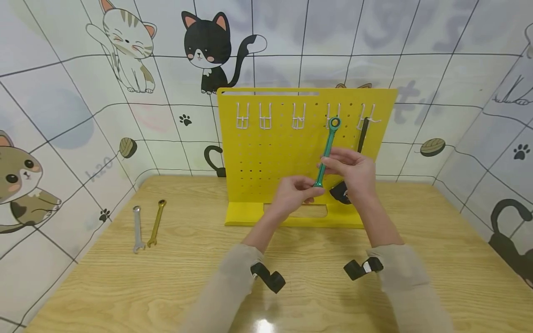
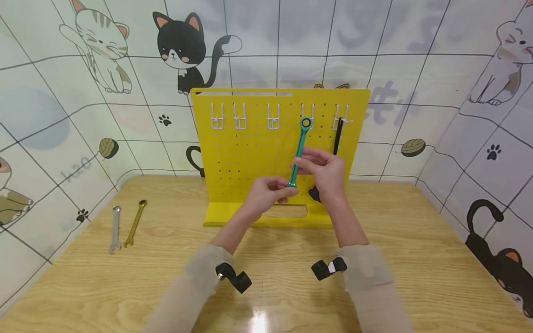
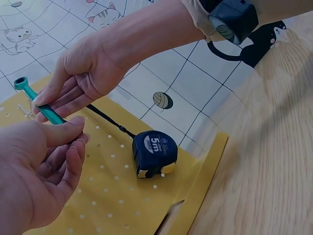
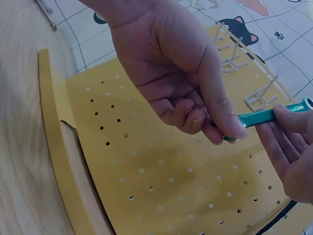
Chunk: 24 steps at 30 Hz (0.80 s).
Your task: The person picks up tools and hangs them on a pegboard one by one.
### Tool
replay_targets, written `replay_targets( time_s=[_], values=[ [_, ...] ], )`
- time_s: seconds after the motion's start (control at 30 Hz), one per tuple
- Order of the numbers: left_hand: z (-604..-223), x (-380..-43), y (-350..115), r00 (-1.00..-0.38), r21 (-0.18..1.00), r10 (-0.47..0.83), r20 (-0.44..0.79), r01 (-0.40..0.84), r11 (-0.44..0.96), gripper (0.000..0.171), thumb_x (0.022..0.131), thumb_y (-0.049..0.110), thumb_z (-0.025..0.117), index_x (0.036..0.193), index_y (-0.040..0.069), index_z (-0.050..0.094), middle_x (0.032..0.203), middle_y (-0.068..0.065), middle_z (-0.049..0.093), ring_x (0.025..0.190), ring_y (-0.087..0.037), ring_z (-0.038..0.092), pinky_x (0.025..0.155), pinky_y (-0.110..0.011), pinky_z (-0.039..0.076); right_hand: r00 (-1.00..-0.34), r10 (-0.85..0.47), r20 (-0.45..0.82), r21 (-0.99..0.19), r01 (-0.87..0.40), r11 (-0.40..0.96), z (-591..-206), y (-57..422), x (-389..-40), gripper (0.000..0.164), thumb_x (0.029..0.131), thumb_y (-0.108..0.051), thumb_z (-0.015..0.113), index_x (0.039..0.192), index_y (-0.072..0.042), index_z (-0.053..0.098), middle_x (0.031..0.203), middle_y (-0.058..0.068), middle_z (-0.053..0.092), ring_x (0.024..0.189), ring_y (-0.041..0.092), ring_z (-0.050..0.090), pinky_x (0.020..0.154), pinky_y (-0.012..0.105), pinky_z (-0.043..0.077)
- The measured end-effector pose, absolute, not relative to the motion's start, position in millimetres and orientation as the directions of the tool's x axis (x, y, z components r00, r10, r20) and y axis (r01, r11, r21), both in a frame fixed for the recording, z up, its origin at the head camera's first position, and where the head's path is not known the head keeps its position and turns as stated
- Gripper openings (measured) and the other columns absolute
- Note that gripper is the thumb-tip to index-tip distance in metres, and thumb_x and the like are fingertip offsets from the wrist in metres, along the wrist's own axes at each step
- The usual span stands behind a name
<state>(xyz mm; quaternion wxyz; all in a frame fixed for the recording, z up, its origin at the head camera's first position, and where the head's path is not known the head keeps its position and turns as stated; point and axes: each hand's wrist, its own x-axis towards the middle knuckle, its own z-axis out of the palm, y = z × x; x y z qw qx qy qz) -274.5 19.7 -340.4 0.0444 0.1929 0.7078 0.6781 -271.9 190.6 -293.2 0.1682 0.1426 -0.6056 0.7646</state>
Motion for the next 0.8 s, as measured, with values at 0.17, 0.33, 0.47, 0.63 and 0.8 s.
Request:
replay_targets(
  time_s=[0.17,0.33,0.47,0.63,0.8],
  values=[
    [-337.0,-278.8,31.0,-0.918,0.975,0.336,0.210,0.221,-0.004,0.017,0.088,0.020,0.081,0.094,0.005,0.076,0.085,-0.011,0.073,0.073,-0.025,0.066,0.063,-0.026,0.054,-0.899,0.109,0.425,-0.873,-0.439,-0.211,-287.9,198.2,-273.4,0.020,0.085,0.000,0.079,0.104,0.005,0.075,0.085,0.009,0.077,0.072,0.021,0.075,0.072,0.036,0.060],
    [-339.6,-283.2,38.6,-0.925,0.979,0.322,0.202,0.203,-0.031,0.016,0.088,0.015,0.081,0.094,0.002,0.075,0.080,-0.006,0.071,0.066,-0.015,0.064,0.069,-0.030,0.059,-0.915,0.113,0.387,-0.897,-0.402,-0.186,-288.0,203.8,-276.9,0.023,0.085,-0.002,0.080,0.106,0.004,0.075,0.085,0.007,0.077,0.071,0.020,0.075,0.072,0.033,0.060],
    [-343.4,-286.8,42.2,-0.934,0.983,0.308,0.183,0.181,-0.036,0.016,0.088,0.014,0.081,0.095,0.002,0.075,0.078,-0.003,0.071,0.065,-0.014,0.064,0.072,-0.033,0.060,-0.927,0.115,0.358,-0.915,-0.373,-0.156,-289.9,205.5,-281.4,0.024,0.084,-0.003,0.081,0.107,0.003,0.075,0.085,0.005,0.076,0.070,0.017,0.075,0.071,0.031,0.060],
    [-346.4,-291.1,44.8,-0.938,0.984,0.300,0.175,0.169,-0.046,0.016,0.088,0.015,0.080,0.096,0.001,0.076,0.080,-0.004,0.072,0.065,-0.014,0.064,0.081,-0.045,0.059,-0.932,0.122,0.341,-0.927,-0.355,-0.121,-291.0,206.1,-287.8,0.029,0.085,-0.004,0.081,0.111,0.005,0.073,0.087,0.006,0.077,0.070,0.016,0.075,0.070,0.029,0.060],
    [-349.0,-295.7,47.4,-0.944,0.985,0.280,0.174,0.166,-0.054,0.017,0.088,0.015,0.081,0.095,0.001,0.076,0.079,-0.004,0.072,0.065,-0.015,0.064,0.070,-0.031,0.058,-0.939,0.118,0.323,-0.936,-0.335,-0.109,-291.4,206.5,-293.9,0.038,0.086,-0.005,0.081,0.118,0.009,0.068,0.088,0.005,0.077,0.071,0.016,0.074,0.070,0.028,0.060]
  ],
)
